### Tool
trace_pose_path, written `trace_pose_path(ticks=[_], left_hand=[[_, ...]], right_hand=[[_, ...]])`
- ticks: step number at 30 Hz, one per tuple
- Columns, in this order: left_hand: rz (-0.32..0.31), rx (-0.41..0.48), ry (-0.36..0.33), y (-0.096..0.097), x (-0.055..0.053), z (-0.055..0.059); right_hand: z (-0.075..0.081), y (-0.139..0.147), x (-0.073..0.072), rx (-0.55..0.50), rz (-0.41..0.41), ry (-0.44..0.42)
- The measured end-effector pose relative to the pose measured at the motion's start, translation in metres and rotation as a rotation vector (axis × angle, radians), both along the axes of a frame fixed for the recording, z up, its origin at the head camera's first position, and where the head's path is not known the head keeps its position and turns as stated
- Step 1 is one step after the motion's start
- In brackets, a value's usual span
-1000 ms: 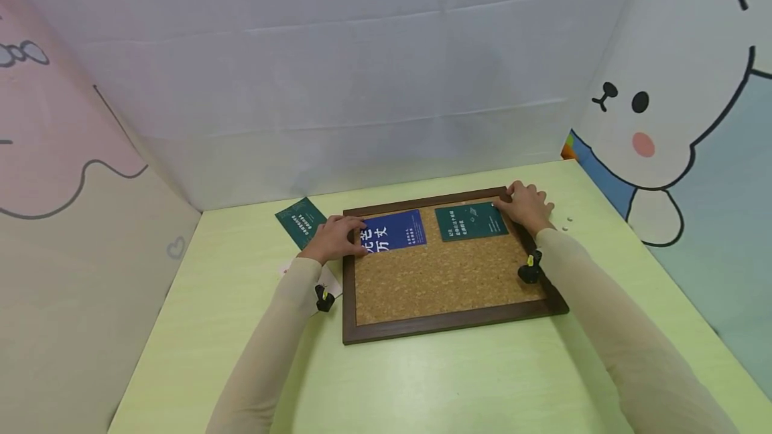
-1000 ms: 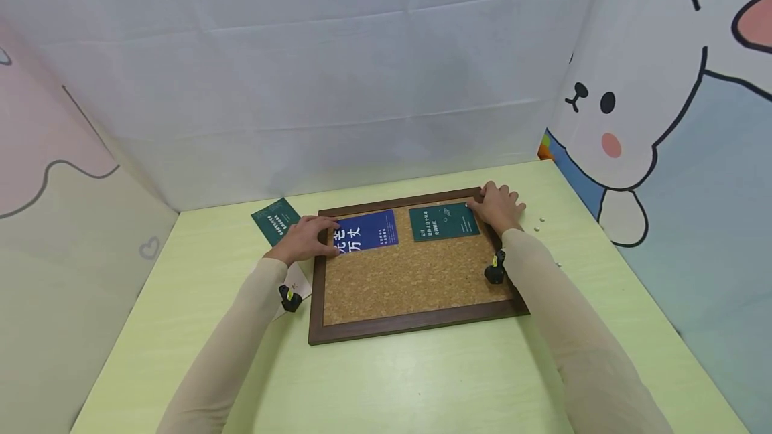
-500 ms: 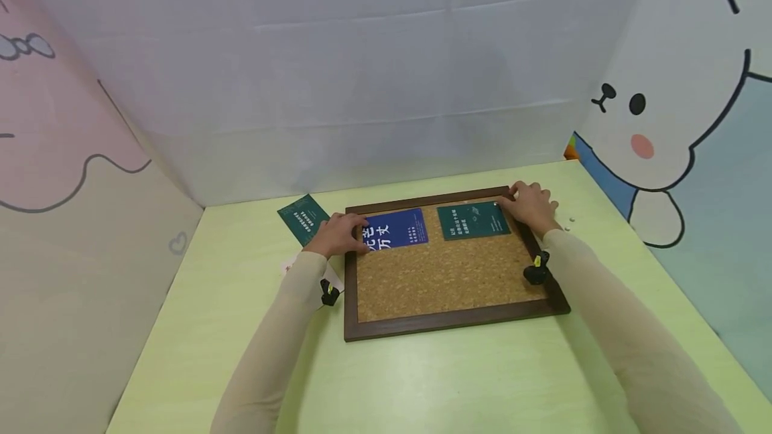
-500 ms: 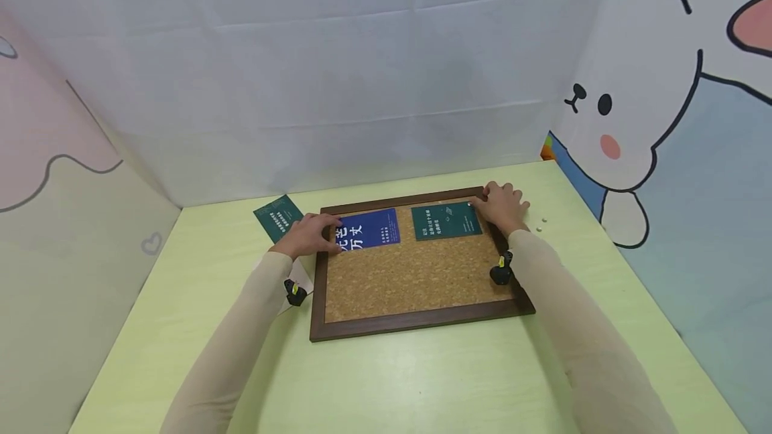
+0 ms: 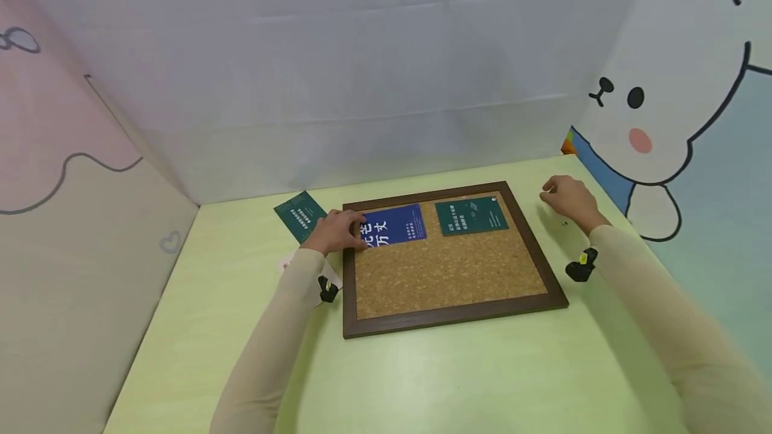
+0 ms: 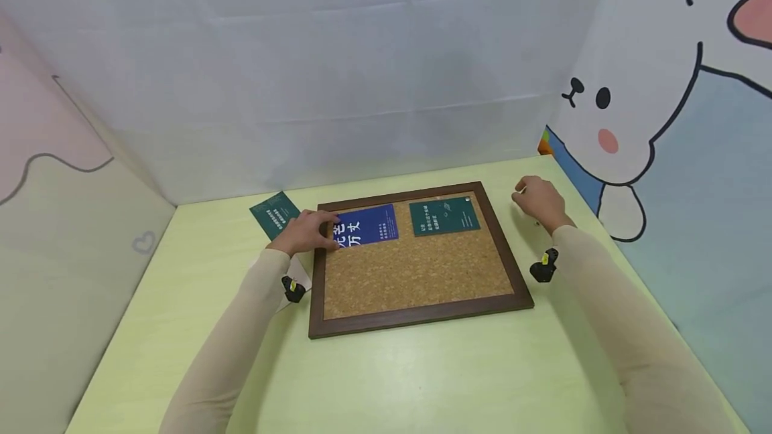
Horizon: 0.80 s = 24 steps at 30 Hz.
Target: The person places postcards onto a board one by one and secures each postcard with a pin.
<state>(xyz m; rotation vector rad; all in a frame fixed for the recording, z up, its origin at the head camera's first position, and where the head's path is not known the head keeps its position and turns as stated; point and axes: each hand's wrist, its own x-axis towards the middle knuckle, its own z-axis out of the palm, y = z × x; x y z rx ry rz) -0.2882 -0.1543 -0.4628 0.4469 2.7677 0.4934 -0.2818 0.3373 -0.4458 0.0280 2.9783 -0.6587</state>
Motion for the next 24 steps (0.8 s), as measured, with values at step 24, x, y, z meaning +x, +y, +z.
trace_pose_path(ticks=[24], left_hand=[[0.012, 0.045, -0.02, -0.005, 0.005, 0.011]], right_hand=[[-0.014, 0.029, 0.034, 0.14, 0.0, -0.069]])
